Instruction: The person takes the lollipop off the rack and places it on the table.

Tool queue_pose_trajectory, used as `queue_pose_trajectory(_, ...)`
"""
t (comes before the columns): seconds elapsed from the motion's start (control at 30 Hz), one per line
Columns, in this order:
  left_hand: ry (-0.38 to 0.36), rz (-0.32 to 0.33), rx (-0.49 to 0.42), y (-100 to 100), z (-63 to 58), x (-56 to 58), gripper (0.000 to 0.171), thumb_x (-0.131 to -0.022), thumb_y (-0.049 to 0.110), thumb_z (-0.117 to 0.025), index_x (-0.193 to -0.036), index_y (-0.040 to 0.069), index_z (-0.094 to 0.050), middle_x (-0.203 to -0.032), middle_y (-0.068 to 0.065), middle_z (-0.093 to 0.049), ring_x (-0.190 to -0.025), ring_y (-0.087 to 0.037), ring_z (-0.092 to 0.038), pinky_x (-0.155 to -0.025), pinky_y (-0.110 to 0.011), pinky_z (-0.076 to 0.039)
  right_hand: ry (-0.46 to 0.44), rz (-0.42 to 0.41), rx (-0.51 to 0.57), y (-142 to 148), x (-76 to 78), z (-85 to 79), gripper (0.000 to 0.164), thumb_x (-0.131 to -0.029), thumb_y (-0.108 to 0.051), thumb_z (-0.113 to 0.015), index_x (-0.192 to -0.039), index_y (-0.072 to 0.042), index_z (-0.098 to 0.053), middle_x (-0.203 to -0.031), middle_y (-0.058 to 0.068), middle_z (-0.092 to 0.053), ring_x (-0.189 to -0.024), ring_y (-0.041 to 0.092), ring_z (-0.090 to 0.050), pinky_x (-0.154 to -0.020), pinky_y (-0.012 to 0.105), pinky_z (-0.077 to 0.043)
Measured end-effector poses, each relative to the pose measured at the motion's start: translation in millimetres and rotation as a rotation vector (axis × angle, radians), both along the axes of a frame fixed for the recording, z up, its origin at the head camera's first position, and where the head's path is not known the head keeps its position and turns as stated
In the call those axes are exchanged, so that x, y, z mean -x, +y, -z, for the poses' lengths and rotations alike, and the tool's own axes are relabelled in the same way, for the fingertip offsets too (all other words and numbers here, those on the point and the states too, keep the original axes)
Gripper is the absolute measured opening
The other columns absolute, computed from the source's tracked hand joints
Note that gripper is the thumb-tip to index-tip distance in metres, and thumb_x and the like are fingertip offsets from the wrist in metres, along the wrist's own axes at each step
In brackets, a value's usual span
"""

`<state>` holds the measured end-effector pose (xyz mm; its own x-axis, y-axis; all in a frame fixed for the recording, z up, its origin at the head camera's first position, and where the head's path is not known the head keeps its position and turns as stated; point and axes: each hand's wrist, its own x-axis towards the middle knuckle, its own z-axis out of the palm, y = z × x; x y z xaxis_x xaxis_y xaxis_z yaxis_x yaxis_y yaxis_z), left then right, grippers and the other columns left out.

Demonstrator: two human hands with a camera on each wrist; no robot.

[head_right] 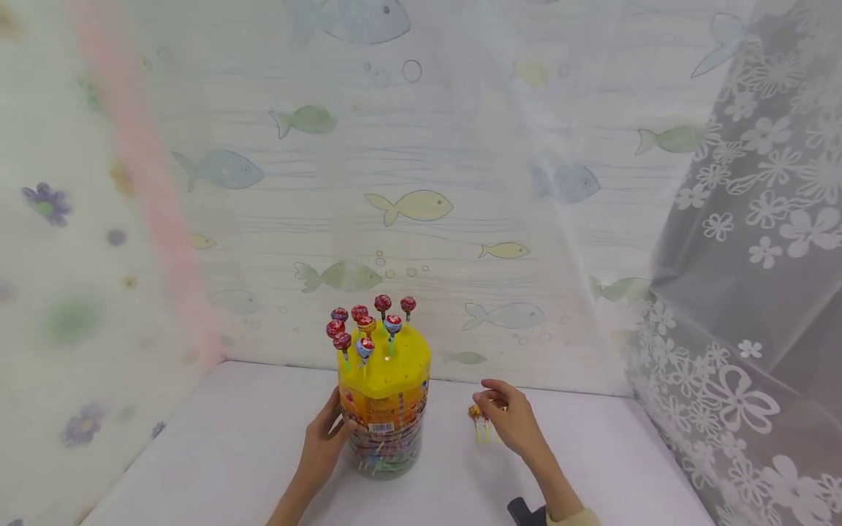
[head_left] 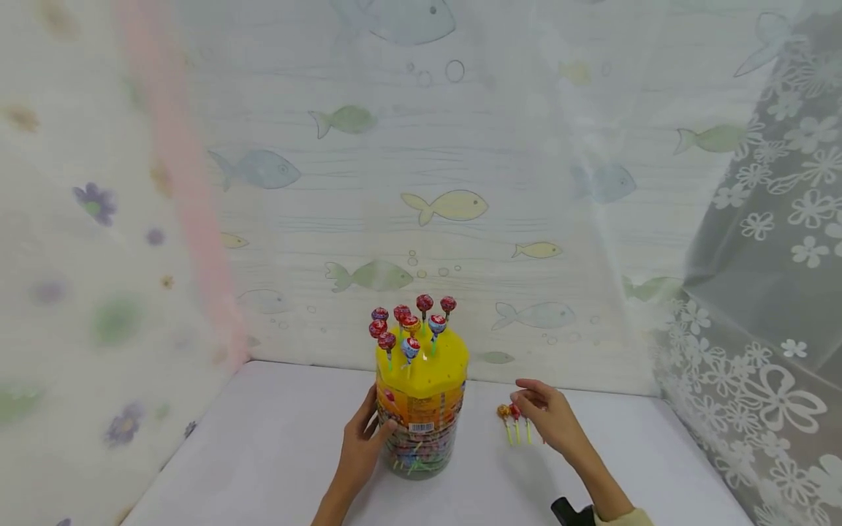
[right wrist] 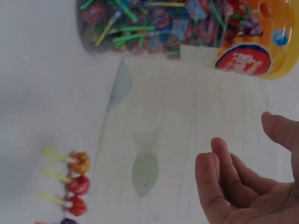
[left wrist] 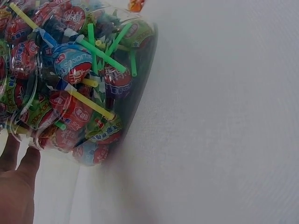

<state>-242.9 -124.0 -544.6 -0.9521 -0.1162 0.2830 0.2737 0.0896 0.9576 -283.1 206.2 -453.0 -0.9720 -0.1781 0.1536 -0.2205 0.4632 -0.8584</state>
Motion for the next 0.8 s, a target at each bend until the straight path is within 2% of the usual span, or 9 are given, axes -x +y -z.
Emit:
queue_pose_trajectory(0.17,-0.003,0.004,-0.002,0.0,0.6,-0.3,0.076,-0.100,0.025,-0.066,-0.162,0.013,-0.025,-0.168,-0.008,-0.026,-0.152,-0.040,-0.027,-0.119,-0.060,-0.025,0.099,-0.054,-0.005,-25.6,1.4,-21.2,0.041,-0.103,-0.025,-0.062,-0.136,-0.002,-0.061,-0.118,0.009,-0.071,-0.113,0.025,-0.064,-0.092,0.029,-0.056)
queue_pose_trajectory(0.27,-0.006,-0.003,0.001,0.2,2.4,0.4,0.076,-0.100,0.025,-0.066,-0.162,0.014,-0.025,-0.167,-0.006,-0.027,-0.152,-0.039,-0.028,-0.119,-0.059,-0.026,0.174,-0.115,0.044,-38.6,8.3,-32.5,0.041,-0.103,-0.024,-0.061,-0.138,-0.003,-0.060,-0.123,0.012,-0.069,-0.115,0.027,-0.064,-0.100,0.034,-0.055)
queue_pose_trajectory(0.43,-0.009,-0.002,-0.005,0.3,1.9,0.4,0.075,-0.100,0.026,-0.066,-0.163,0.015,-0.026,-0.167,-0.005,-0.027,-0.153,-0.038,-0.028,-0.119,-0.059,-0.026,0.263,-0.200,0.159,-58.5,18.1,-52.2,0.043,-0.102,-0.019,-0.063,-0.142,-0.004,-0.056,-0.133,0.016,-0.065,-0.122,0.033,-0.061,-0.103,0.031,-0.053)
queue_pose_trajectory(0.6,-0.008,-0.004,-0.011,0.0,0.2,-0.1,0.076,-0.099,0.026,-0.067,-0.162,0.016,-0.026,-0.167,-0.004,-0.028,-0.152,-0.037,-0.029,-0.120,-0.057,-0.027,0.279,-0.276,0.250,-76.6,25.4,-66.7,0.047,-0.101,-0.016,-0.064,-0.146,-0.005,-0.052,-0.140,0.020,-0.060,-0.129,0.034,-0.058,-0.107,0.031,-0.050)
queue_pose_trajectory(0.8,-0.015,-0.002,-0.013,0.3,-1.6,-2.8,0.076,-0.099,0.025,-0.067,-0.162,0.014,-0.026,-0.167,-0.005,-0.028,-0.152,-0.038,-0.029,-0.120,-0.057,-0.027,0.276,-0.326,0.303,-91.4,30.5,-73.0,0.050,-0.099,-0.010,-0.065,-0.147,-0.003,-0.051,-0.141,0.019,-0.059,-0.130,0.035,-0.056,-0.107,0.028,-0.049)
